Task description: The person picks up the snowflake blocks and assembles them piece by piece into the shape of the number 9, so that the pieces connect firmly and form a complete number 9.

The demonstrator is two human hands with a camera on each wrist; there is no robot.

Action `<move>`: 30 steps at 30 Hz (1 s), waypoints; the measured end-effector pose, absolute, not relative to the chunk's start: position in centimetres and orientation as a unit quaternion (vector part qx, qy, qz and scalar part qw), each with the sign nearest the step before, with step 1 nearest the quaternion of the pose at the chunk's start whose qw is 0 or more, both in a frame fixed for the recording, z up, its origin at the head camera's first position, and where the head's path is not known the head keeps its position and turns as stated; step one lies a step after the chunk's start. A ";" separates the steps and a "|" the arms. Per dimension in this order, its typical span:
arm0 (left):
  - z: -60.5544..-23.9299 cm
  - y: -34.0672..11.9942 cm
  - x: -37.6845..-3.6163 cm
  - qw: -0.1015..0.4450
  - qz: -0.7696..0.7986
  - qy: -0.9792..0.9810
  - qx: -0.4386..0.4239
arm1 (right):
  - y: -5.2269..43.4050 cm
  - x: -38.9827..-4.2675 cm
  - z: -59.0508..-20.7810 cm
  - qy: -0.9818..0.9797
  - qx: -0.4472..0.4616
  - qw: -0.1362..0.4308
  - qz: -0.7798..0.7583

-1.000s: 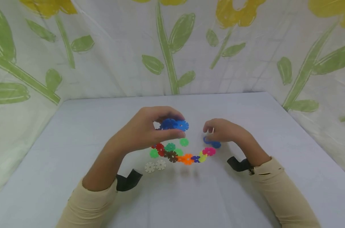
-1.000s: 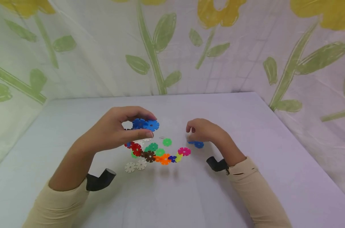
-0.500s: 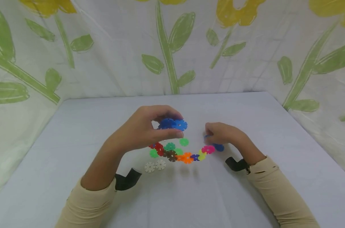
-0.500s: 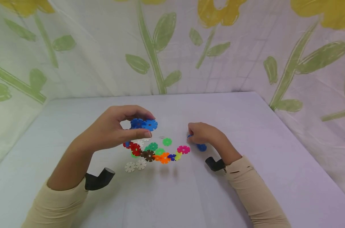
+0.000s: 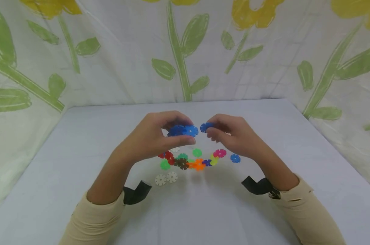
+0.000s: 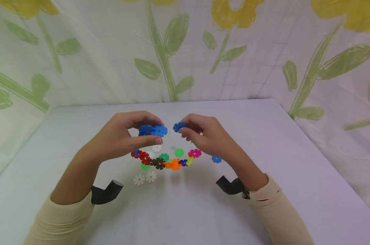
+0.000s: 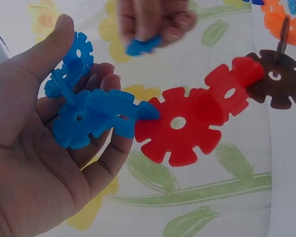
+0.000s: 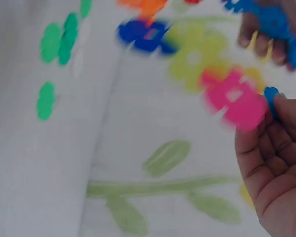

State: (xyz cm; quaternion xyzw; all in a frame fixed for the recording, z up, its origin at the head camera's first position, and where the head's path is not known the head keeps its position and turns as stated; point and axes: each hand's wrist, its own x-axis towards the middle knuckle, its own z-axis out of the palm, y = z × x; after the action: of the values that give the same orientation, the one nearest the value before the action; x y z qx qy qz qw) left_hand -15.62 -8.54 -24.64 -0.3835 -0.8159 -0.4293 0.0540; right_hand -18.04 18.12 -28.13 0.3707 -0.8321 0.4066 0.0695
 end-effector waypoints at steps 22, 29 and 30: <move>-24.9 -8.3 -15.6 0.043 -0.434 -0.810 -0.392 | 16.7 -14.9 -26.6 -0.796 0.441 0.161 0.382; -25.0 -8.1 -15.6 0.047 -0.435 -0.808 -0.396 | 16.5 -15.0 -27.1 -0.783 0.449 0.171 0.394; -25.0 -8.0 -15.7 0.048 -0.435 -0.807 -0.396 | 16.5 -15.0 -27.2 -0.782 0.450 0.172 0.395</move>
State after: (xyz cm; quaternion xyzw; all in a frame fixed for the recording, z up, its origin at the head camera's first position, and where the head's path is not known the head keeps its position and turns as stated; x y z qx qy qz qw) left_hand -15.65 -8.05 -25.05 -0.3965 -0.8069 -0.4352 0.0477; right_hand -14.99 16.49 -27.17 0.4502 -0.7820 0.3954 0.1717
